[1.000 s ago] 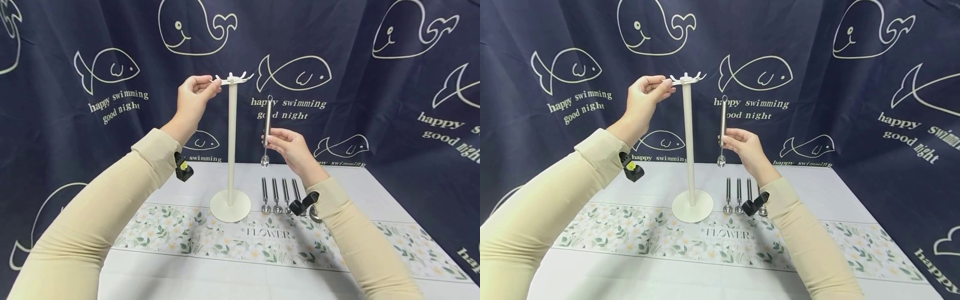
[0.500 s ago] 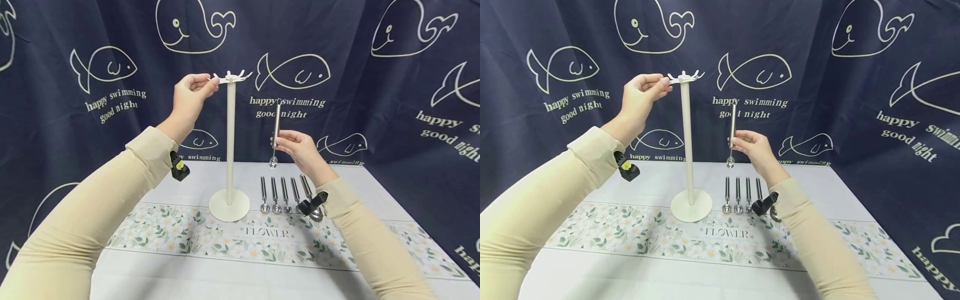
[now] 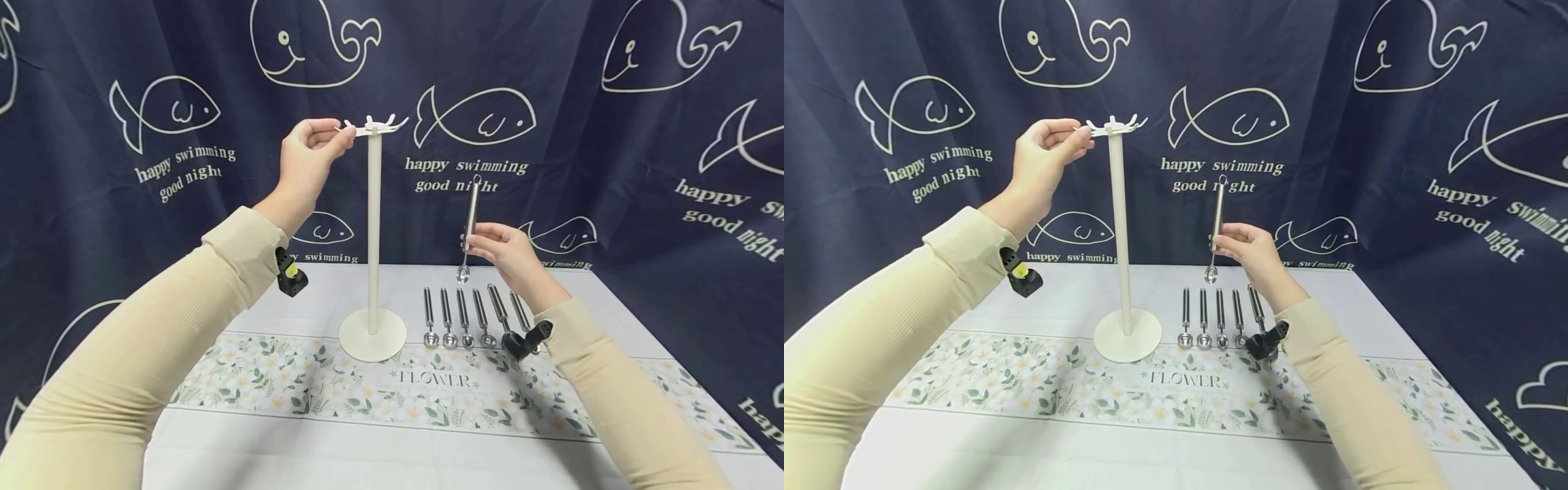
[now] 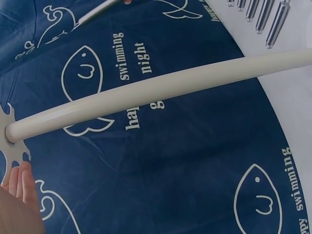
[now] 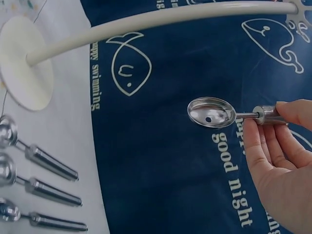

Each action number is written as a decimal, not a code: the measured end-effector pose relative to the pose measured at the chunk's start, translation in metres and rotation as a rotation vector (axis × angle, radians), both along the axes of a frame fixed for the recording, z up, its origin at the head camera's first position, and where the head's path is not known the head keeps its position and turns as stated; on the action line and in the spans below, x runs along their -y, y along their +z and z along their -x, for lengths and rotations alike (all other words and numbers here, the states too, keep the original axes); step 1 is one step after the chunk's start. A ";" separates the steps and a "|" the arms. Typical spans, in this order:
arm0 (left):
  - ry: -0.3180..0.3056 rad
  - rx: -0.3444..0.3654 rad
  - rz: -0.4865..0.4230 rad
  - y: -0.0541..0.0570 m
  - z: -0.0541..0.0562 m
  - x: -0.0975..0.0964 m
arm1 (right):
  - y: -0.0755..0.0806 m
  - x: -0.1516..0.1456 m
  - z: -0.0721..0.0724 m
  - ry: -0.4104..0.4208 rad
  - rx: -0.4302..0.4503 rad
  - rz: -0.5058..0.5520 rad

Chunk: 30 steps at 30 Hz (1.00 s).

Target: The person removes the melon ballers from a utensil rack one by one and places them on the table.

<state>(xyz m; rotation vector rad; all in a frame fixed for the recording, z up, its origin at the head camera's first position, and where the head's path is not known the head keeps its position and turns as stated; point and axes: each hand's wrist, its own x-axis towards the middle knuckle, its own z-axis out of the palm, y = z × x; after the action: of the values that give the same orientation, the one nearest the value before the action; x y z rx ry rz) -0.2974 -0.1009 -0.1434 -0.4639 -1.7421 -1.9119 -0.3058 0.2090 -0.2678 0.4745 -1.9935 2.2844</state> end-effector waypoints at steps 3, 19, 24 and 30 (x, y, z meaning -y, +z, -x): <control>-0.004 -0.008 -0.014 -0.001 -0.001 0.001 | -0.003 -0.005 -0.002 -0.008 0.015 -0.028; -0.001 0.000 -0.028 0.002 -0.003 -0.001 | -0.021 -0.039 -0.005 -0.052 0.077 -0.113; -0.005 0.003 -0.031 0.002 -0.003 -0.001 | -0.028 -0.052 -0.005 -0.060 0.078 -0.121; -0.007 0.009 -0.025 0.000 -0.004 -0.001 | -0.036 -0.065 -0.006 -0.064 0.112 -0.133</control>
<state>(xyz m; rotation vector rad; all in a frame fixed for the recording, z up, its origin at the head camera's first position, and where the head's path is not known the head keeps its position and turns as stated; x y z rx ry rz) -0.2933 -0.1004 -0.1429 -0.4528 -1.7226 -1.9413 -0.2994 0.2738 -0.3042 0.2929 -2.1887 2.1967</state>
